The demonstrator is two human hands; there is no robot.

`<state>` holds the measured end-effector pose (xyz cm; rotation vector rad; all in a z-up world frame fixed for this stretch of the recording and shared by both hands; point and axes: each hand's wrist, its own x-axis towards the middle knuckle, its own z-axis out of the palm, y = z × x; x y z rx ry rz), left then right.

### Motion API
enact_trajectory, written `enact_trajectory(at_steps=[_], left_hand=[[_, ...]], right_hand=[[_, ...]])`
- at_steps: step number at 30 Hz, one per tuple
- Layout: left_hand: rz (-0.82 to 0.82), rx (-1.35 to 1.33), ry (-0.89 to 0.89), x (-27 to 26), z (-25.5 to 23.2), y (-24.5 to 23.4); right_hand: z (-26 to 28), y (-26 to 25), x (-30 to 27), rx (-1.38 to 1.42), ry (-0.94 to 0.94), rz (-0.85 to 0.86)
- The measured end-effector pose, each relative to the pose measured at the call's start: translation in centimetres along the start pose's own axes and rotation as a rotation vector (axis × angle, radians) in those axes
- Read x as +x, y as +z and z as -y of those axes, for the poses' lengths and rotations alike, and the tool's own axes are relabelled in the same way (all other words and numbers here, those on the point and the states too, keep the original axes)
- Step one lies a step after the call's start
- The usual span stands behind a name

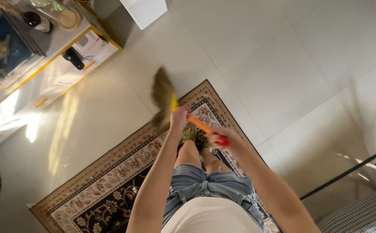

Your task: The person sweeps the tiled floor of a living room and kitchen area with a long-handled broom, pushing debris along the floor and around the edges of rugs and furniture, then continues sweeping near the kitchen counters and baseboards.

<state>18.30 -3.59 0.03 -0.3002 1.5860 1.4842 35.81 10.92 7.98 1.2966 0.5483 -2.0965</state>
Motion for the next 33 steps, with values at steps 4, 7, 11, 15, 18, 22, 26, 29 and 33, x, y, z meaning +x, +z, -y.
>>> enact_trajectory(at_steps=[4, 7, 11, 15, 18, 22, 26, 29, 33], left_hand=[[0.031, -0.086, -0.100, -2.3, 1.2, 5.0], [0.035, 0.008, -0.132, -5.4, -1.4, 8.7], [0.098, 0.203, -0.065, -5.9, -1.7, 10.1], [0.106, 0.202, -0.040, -5.4, -2.3, 7.7], [0.042, 0.105, -0.048, -3.8, -1.8, 5.1], [-0.045, 0.048, -0.045, -2.6, -3.9, 2.0], [-0.163, 0.102, -0.028, -4.5, -6.5, -0.3], [-0.273, 0.134, -0.016, -6.0, -8.3, -1.4], [-0.362, 0.126, -0.030, -5.6, -6.8, -1.6]], right_hand=[[-2.0, -14.6, -6.3, 0.392, 0.003, 0.091], [-0.7, -18.2, -10.2, 0.364, -0.148, -0.136], [1.3, -21.7, -8.4, 0.269, -0.252, -0.183], [1.9, -10.5, -5.9, 0.095, -0.445, -0.534], [-0.3, -0.9, -4.0, 0.168, -0.478, -0.503], [-1.8, 9.0, -6.6, 0.190, -0.416, -0.289], [-1.2, 14.1, -7.3, 0.322, -0.292, 0.001], [0.0, 14.1, -4.3, 0.313, -0.215, 0.173], [1.4, 10.4, -0.2, 0.215, -0.137, 0.277]])
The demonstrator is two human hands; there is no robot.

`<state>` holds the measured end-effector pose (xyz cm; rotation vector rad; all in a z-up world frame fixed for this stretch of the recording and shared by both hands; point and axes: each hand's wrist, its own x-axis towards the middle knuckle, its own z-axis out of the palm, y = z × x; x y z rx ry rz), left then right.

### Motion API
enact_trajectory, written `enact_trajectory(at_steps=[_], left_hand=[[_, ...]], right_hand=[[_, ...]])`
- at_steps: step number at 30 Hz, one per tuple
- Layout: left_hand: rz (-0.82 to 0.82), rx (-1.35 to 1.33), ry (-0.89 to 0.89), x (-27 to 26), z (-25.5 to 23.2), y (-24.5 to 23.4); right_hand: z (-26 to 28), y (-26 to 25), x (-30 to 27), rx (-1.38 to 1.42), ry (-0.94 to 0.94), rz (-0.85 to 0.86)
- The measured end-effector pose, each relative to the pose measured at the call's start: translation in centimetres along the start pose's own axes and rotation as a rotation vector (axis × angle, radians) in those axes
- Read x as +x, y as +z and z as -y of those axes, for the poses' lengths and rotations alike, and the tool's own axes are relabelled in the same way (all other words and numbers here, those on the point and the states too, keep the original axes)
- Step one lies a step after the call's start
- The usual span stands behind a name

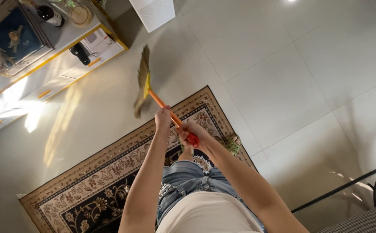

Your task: The person sweeps the tiled floor of a living room and kitchen area with a long-handled broom, pushing debris along the floor and around the edges of rugs and furniture, then continues sweeping near the kitchen counters and baseboards.

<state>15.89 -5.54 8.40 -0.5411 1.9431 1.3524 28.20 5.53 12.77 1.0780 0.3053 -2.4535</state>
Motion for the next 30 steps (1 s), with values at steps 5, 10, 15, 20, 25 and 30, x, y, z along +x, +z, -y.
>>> enact_trajectory(at_steps=[5, 10, 15, 20, 25, 30], left_hand=[[0.087, -0.079, -0.038, -0.6, 4.7, 8.0], [0.226, -0.090, -0.066, -5.8, 6.2, 20.5], [0.452, -0.065, -0.058, -8.0, 10.4, 30.9], [0.461, 0.009, -0.086, -12.0, 6.6, 30.3], [0.363, -0.015, -0.091, -9.4, 5.2, 27.7], [0.308, -0.018, -0.035, -6.0, 3.3, 25.0]], right_hand=[[3.7, -13.0, -8.1, -0.046, 0.046, -0.265], [7.5, -31.0, -21.7, 0.047, -0.013, -0.279], [11.0, -42.7, -28.9, 0.151, -0.042, -0.415], [13.2, -44.5, -28.1, 0.038, -0.202, -0.639], [10.3, -28.0, -25.3, -0.255, -0.363, -0.725], [7.7, -16.0, -22.0, -0.036, -0.375, -0.458]])
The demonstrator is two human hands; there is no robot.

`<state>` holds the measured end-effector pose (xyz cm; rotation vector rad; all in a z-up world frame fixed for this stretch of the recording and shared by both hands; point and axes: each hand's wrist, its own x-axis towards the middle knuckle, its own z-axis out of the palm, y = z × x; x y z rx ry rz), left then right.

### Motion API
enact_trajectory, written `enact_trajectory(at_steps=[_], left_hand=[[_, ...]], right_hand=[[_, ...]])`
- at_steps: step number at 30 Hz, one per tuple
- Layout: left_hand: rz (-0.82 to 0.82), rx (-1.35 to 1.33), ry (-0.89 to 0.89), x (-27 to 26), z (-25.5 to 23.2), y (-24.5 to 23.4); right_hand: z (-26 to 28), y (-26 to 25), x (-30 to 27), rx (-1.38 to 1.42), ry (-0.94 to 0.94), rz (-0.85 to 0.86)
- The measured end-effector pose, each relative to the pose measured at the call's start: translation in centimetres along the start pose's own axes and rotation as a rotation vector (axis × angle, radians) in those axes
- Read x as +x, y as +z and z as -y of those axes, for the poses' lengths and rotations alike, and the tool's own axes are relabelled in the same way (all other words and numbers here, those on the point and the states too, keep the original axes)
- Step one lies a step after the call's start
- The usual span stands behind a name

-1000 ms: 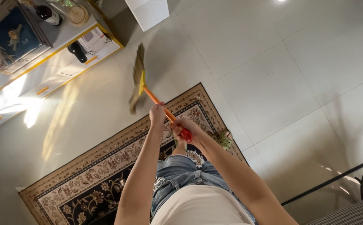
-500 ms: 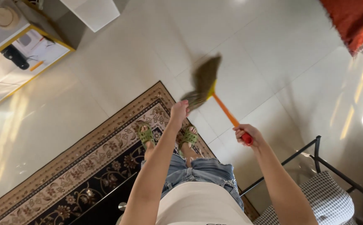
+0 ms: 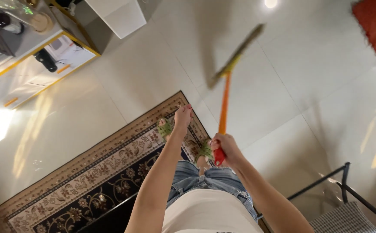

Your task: The person sweeps the tiled floor of a living room and kitchen area with a long-handled broom, pushing debris along the floor and around the edges of rugs and furniture, then continues sweeping near the kitchen counters and baseboards.

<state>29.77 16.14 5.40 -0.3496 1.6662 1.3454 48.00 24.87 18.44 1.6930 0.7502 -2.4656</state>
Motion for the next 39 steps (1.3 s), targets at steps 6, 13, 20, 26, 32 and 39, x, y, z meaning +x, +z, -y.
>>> enact_trajectory(at_steps=[6, 13, 20, 26, 32, 39], left_hand=[[-0.177, -0.041, 0.029, 2.7, -6.7, -10.4], [-0.352, -0.126, 0.169, 5.0, -11.9, -25.6], [-0.339, -0.063, 0.100, 9.5, -10.4, -24.9], [-0.188, 0.056, 0.034, 12.0, -11.3, -10.4], [0.070, 0.091, 0.049, 15.4, -12.6, 7.8], [0.298, 0.201, 0.106, 13.6, -13.8, 20.5]], right_hand=[[-1.4, 15.2, 2.2, -0.079, 0.300, 0.286], [-7.5, 28.9, 15.2, -0.247, 0.437, 0.555], [-2.4, 22.5, 21.9, -0.262, 0.391, 0.368], [10.5, 0.8, 23.0, 0.216, 0.337, 0.247], [17.9, -16.1, 16.0, 0.287, 0.316, 0.080], [21.8, -30.7, 11.0, 0.326, 0.204, -0.217]])
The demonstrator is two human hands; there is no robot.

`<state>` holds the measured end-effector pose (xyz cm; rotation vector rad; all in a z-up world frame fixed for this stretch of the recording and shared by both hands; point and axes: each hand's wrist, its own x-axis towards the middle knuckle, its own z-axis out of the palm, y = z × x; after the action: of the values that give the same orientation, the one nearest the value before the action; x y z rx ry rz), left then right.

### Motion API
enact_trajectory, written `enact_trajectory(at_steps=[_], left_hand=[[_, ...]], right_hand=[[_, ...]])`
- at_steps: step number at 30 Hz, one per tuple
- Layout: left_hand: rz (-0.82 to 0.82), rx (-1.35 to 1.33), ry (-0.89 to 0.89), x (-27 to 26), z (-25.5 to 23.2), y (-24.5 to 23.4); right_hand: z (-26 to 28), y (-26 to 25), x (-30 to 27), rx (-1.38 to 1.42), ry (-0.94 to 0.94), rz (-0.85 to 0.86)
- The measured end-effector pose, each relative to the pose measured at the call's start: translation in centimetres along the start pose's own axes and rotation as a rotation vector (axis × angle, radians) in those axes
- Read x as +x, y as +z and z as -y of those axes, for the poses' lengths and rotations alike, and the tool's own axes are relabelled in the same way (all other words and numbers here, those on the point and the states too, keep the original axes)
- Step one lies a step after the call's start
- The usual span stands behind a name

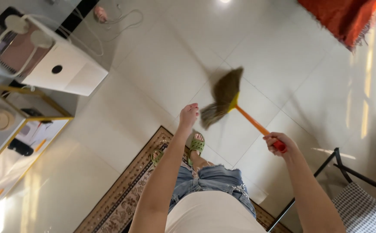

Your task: The person sweeps the tiled floor of a living room and kitchen area with a long-handled broom, pushing debris along the floor and around the edges of rugs and furniture, then continues sweeping near the kitchen counters and baseboards.

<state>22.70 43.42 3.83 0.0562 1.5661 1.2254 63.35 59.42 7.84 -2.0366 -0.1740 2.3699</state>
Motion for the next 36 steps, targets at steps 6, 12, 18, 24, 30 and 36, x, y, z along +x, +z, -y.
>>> enact_trajectory(at_steps=[6, 12, 18, 24, 30, 36], left_hand=[[0.042, 0.116, -0.028, 0.9, -1.2, 2.3], [0.049, 0.077, -0.052, 5.9, -2.3, -1.0], [0.012, 0.081, 0.016, 11.6, -9.4, -6.2], [-0.114, 0.050, 0.094, 16.8, -14.2, -15.1], [-0.252, 0.066, 0.029, 15.8, -19.1, -18.1], [-0.223, 0.000, 0.010, 23.1, -16.1, -14.1]], right_hand=[[3.6, 5.7, 1.0, -0.003, -0.271, -0.188], [-3.7, 23.3, 1.3, -0.054, -0.387, -0.081], [-7.1, 37.1, -4.5, -0.185, -0.370, 0.163], [-4.2, 49.0, -2.2, -0.335, -0.223, 0.395], [0.7, 56.7, 5.2, -0.411, -0.159, 0.414], [9.8, 44.6, 14.7, -0.228, -0.118, 0.275]])
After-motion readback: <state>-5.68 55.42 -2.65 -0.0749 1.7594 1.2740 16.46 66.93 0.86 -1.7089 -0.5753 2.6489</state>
